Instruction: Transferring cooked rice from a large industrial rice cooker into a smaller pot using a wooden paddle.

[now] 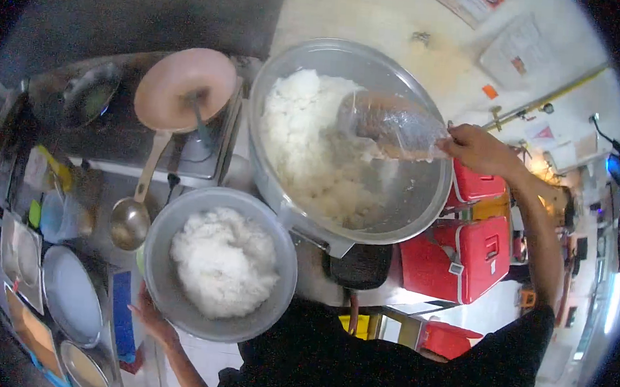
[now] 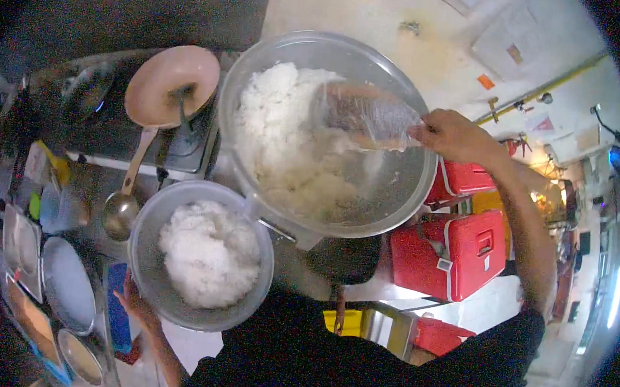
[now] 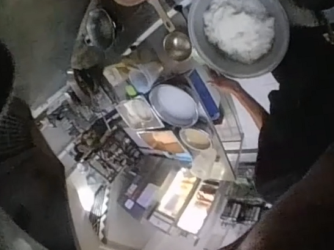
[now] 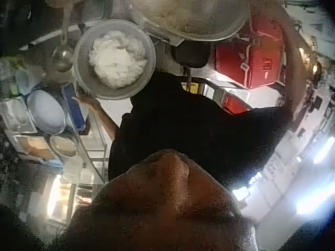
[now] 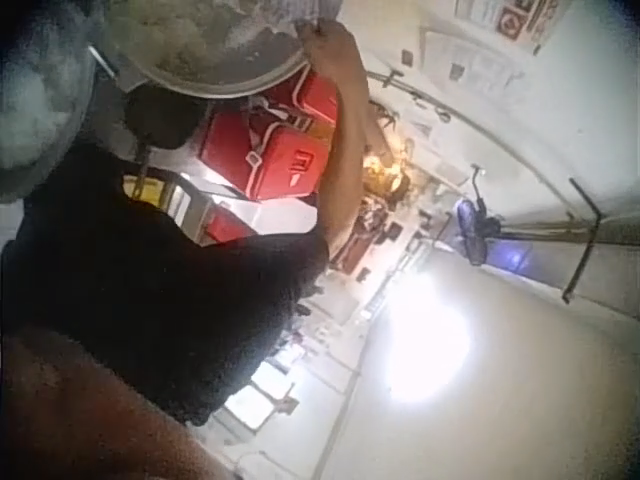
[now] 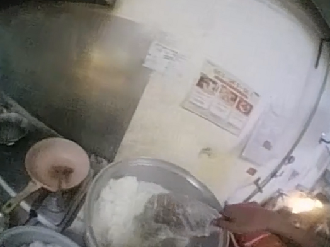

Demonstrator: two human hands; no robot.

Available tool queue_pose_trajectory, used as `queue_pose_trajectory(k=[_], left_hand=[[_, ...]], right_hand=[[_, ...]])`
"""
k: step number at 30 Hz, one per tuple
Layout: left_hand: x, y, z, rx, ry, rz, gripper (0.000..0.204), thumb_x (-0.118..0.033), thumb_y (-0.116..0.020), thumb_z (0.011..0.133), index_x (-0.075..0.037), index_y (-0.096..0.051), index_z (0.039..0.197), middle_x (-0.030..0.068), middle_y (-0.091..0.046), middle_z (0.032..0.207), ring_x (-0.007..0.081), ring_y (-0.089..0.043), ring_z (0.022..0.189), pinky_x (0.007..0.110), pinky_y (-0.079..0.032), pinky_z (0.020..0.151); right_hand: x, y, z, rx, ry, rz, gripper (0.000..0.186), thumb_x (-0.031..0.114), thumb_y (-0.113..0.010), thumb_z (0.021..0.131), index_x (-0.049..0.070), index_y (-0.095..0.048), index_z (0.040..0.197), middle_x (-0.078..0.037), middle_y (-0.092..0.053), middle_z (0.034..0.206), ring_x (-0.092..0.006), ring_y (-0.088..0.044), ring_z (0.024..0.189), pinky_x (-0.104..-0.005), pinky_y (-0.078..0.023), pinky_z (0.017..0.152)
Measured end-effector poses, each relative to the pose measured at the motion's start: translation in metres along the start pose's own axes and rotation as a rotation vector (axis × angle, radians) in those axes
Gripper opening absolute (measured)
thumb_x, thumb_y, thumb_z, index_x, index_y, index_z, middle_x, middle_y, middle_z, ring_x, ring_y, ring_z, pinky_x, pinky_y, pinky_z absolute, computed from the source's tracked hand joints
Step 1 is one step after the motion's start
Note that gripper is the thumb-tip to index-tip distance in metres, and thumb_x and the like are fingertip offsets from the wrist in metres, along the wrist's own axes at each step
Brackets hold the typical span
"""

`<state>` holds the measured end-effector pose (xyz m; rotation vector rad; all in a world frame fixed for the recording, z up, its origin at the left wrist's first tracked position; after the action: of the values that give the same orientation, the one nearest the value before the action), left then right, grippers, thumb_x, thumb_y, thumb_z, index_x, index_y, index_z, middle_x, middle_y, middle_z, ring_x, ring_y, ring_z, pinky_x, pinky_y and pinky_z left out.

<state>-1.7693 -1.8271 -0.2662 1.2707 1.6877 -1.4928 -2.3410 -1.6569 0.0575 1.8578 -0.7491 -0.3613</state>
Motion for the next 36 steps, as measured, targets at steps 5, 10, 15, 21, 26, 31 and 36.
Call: queue_pose_trajectory(k=[5,10,15,21,26,31,36], left_hand=[[-0.007,-0.004,0.022,-0.114,0.053,0.181,0.068,-0.053,-0.015,0.092,-0.001,-0.044,0.126,0.0178,-0.044,0.128,0.0301,-0.04,0.118,0.043,-0.027,0.102],[-0.012,-0.019,0.028,-0.056,0.023,0.375,0.064,-0.047,-0.013,0.095,-0.001,-0.044,0.125,0.0166,-0.046,0.126,0.0286,-0.042,0.116,0.043,-0.028,0.102],[-0.006,-0.017,0.033,-0.12,0.06,0.245,0.067,-0.053,-0.019,0.092,0.0,-0.043,0.126,0.0155,-0.046,0.127,0.0291,-0.042,0.116,0.043,-0.028,0.102],[-0.002,0.0,0.032,-0.107,0.057,0.534,0.072,-0.059,-0.02,0.089,-0.002,-0.041,0.128,0.014,-0.042,0.13,0.0308,-0.038,0.12,0.047,-0.026,0.103],[0.001,-0.003,0.033,-0.204,0.219,0.144,0.07,-0.058,-0.018,0.09,-0.004,-0.042,0.127,0.0137,-0.042,0.13,0.0312,-0.035,0.121,0.047,-0.022,0.105],[-0.004,-0.015,0.027,-0.284,0.101,0.447,0.07,-0.057,-0.013,0.09,-0.006,-0.042,0.128,0.0134,-0.04,0.133,0.0306,-0.034,0.123,0.048,-0.019,0.106],[-0.004,-0.018,0.028,-0.161,-0.022,0.597,0.071,-0.058,-0.012,0.089,-0.006,-0.04,0.128,0.0132,-0.039,0.133,0.0298,-0.034,0.123,0.047,-0.02,0.106]], right_hand=[[-0.049,-0.055,0.078,-0.029,0.13,-0.689,0.033,0.03,-0.053,0.083,-0.002,-0.061,0.079,-0.017,-0.062,0.076,-0.0339,-0.061,0.073,-0.0455,-0.048,0.064],[-0.061,-0.091,0.12,-0.168,0.362,-0.724,0.021,0.021,-0.052,0.082,0.0,-0.056,0.085,-0.013,-0.063,0.075,-0.03,-0.063,0.076,-0.0395,-0.052,0.062],[-0.047,-0.109,0.079,-0.065,0.495,-0.762,0.015,0.019,-0.05,0.083,0.004,-0.053,0.084,-0.008,-0.059,0.066,-0.0258,-0.064,0.072,-0.0381,-0.051,0.058],[-0.044,-0.051,0.045,0.012,0.458,-0.791,0.013,0.02,-0.053,0.082,0.007,-0.054,0.082,-0.004,-0.058,0.064,-0.0212,-0.062,0.065,-0.0337,-0.048,0.052],[-0.031,-0.048,0.088,-0.094,0.391,-1.224,0.013,0.019,-0.058,0.075,0.007,-0.059,0.079,-0.005,-0.06,0.065,-0.0203,-0.062,0.063,-0.0358,-0.048,0.053],[-0.02,-0.095,0.137,-0.158,0.275,-1.35,0.01,0.015,-0.06,0.072,0.007,-0.065,0.07,-0.008,-0.063,0.071,-0.0223,-0.063,0.069,-0.0339,-0.051,0.063],[-0.008,-0.07,0.179,0.019,0.766,-1.33,0.009,0.015,-0.068,0.062,0.011,-0.068,0.07,-0.008,-0.063,0.064,-0.0269,-0.064,0.066,-0.0405,-0.051,0.058]])
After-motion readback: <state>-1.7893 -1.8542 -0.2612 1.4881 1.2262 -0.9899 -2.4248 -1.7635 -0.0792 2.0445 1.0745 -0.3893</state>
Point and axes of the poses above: each hand's wrist, its own z-axis towards the middle knuckle, its own y-axis out of the back of the hand, x = y × z, the point moved 2 cm from there along z, towards the middle knuckle
